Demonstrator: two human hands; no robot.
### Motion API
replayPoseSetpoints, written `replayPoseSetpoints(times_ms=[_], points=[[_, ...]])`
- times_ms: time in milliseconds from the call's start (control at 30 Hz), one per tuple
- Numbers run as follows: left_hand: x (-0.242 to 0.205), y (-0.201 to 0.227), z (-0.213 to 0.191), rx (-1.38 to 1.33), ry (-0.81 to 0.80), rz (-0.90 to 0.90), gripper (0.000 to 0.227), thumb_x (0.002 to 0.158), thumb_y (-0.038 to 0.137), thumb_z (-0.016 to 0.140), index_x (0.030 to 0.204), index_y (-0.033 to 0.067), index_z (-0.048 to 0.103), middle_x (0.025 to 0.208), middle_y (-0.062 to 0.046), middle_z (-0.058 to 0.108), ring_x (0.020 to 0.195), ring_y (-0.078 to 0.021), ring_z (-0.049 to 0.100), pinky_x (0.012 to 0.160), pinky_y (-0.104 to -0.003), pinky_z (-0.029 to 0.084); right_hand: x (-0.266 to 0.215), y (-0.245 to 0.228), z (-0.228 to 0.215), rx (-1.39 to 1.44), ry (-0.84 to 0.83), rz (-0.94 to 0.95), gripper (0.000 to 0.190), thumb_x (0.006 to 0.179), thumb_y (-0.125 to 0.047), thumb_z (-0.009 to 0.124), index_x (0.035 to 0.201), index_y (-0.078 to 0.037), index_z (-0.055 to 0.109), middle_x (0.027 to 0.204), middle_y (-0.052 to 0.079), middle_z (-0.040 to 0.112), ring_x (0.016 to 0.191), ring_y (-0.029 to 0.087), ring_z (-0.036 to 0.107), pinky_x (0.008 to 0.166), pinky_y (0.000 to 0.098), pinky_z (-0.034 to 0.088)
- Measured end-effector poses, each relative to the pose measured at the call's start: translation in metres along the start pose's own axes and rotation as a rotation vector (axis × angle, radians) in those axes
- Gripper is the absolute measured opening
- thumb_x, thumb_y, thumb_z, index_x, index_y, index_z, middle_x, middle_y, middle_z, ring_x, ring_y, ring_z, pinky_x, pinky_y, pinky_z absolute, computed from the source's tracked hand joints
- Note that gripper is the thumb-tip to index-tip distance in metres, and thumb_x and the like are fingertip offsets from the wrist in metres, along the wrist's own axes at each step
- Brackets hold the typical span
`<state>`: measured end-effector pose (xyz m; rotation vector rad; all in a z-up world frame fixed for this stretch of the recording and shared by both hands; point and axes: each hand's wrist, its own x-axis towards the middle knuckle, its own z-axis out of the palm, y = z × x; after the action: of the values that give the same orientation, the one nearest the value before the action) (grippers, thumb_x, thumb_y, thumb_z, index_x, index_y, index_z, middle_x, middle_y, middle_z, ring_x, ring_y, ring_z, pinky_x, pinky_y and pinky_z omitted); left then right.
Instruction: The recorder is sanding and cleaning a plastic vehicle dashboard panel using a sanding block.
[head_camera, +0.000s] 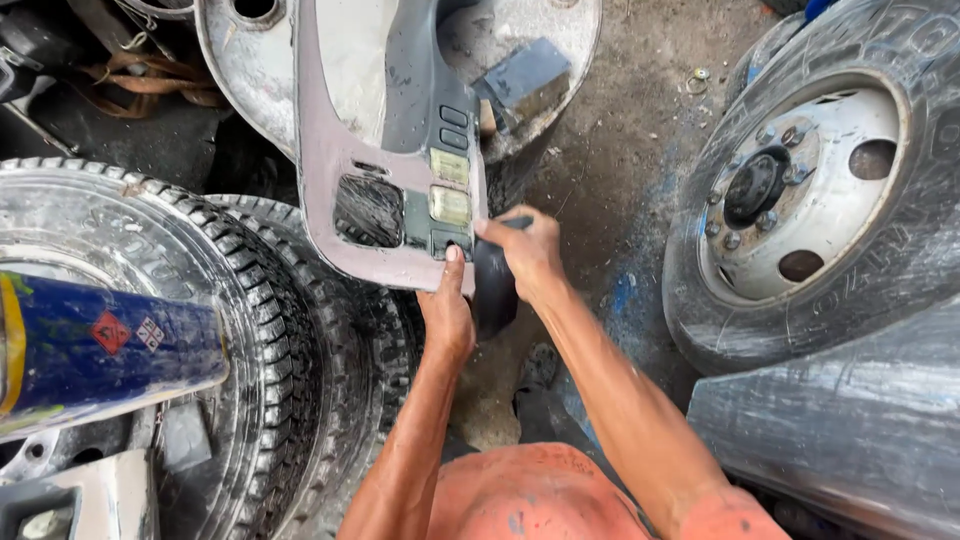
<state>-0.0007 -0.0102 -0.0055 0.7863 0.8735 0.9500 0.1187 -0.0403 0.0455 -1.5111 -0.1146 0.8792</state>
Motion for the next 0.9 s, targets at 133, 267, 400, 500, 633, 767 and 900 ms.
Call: replayPoseSetpoints(times_ms=[133, 267, 400, 500, 633, 767, 900], points=[[0.001, 0.009, 0.007, -0.067, -0.03, -0.062, 0.053, 0.097, 0.026, 0.067, 0.138, -0.0037, 0.05, 0.129, -0.011, 0.061, 0.116, -0.0194, 0.058, 0.102, -0.035, 0.047, 0.007, 0.003, -0.004, -0.075, -0.012, 0.005, 0.015, 0.072, 0.006, 0.081, 0.076, -0.001, 0.069, 0.077, 0.014, 0.075, 0.062, 0.019, 0.071, 0.054, 0.0327, 0.06], [-0.002, 0.011, 0.005, -0.049, 0.001, -0.061, 0.055, 0.097, 0.026, 0.067, 0.139, -0.0037, 0.048, 0.128, -0.012, 0.06, 0.115, -0.02, 0.057, 0.102, -0.037, 0.046, 0.004, -0.011, 0.002, -0.056, -0.032, -0.002, 0.02, 0.073, 0.004, 0.084, 0.078, -0.002, 0.066, 0.078, 0.018, 0.073, 0.061, 0.02, 0.069, 0.05, 0.0341, 0.058], [-0.003, 0.015, 0.007, -0.018, 0.011, -0.143, 0.058, 0.096, 0.028, 0.068, 0.139, -0.005, 0.049, 0.126, -0.014, 0.061, 0.114, -0.0215, 0.058, 0.099, -0.037, 0.048, 0.003, -0.02, 0.002, -0.154, 0.0, 0.115, 0.018, 0.072, 0.001, 0.083, 0.079, -0.004, 0.068, 0.078, 0.017, 0.073, 0.06, 0.022, 0.069, 0.049, 0.0341, 0.061], [0.0, 0.008, 0.002, 0.029, 0.05, -0.095, 0.06, 0.096, 0.028, 0.069, 0.142, -0.002, 0.044, 0.129, -0.012, 0.058, 0.118, -0.0191, 0.056, 0.103, -0.035, 0.046, 0.027, -0.017, 0.011, -0.034, -0.043, 0.081, 0.017, 0.072, 0.003, 0.081, 0.078, -0.001, 0.066, 0.077, 0.018, 0.074, 0.058, 0.022, 0.069, 0.047, 0.0348, 0.06], [-0.002, 0.009, 0.005, -0.05, 0.007, -0.082, 0.06, 0.094, 0.027, 0.07, 0.141, -0.0017, 0.045, 0.127, -0.011, 0.06, 0.116, -0.0195, 0.057, 0.101, -0.035, 0.047, 0.019, -0.019, 0.003, -0.054, -0.05, 0.026, 0.017, 0.074, 0.003, 0.081, 0.079, -0.002, 0.066, 0.078, 0.017, 0.075, 0.059, 0.019, 0.071, 0.048, 0.0317, 0.059], [-0.004, 0.009, 0.004, -0.045, 0.037, -0.141, 0.057, 0.093, 0.024, 0.07, 0.14, 0.0011, 0.045, 0.124, -0.01, 0.06, 0.113, -0.0194, 0.058, 0.098, -0.036, 0.048, 0.032, -0.031, 0.011, -0.056, -0.044, 0.037, 0.016, 0.075, 0.005, 0.08, 0.079, -0.004, 0.067, 0.076, 0.016, 0.074, 0.057, 0.017, 0.066, 0.045, 0.0318, 0.052], [0.001, 0.004, -0.001, -0.051, -0.007, -0.12, 0.05, 0.097, 0.023, 0.07, 0.135, -0.0026, 0.05, 0.12, -0.011, 0.06, 0.108, -0.0197, 0.058, 0.095, -0.037, 0.049, 0.042, -0.006, 0.005, 0.019, -0.088, -0.041, 0.019, 0.077, 0.006, 0.082, 0.075, 0.0, 0.064, 0.076, 0.015, 0.073, 0.06, 0.017, 0.069, 0.049, 0.0325, 0.056]])
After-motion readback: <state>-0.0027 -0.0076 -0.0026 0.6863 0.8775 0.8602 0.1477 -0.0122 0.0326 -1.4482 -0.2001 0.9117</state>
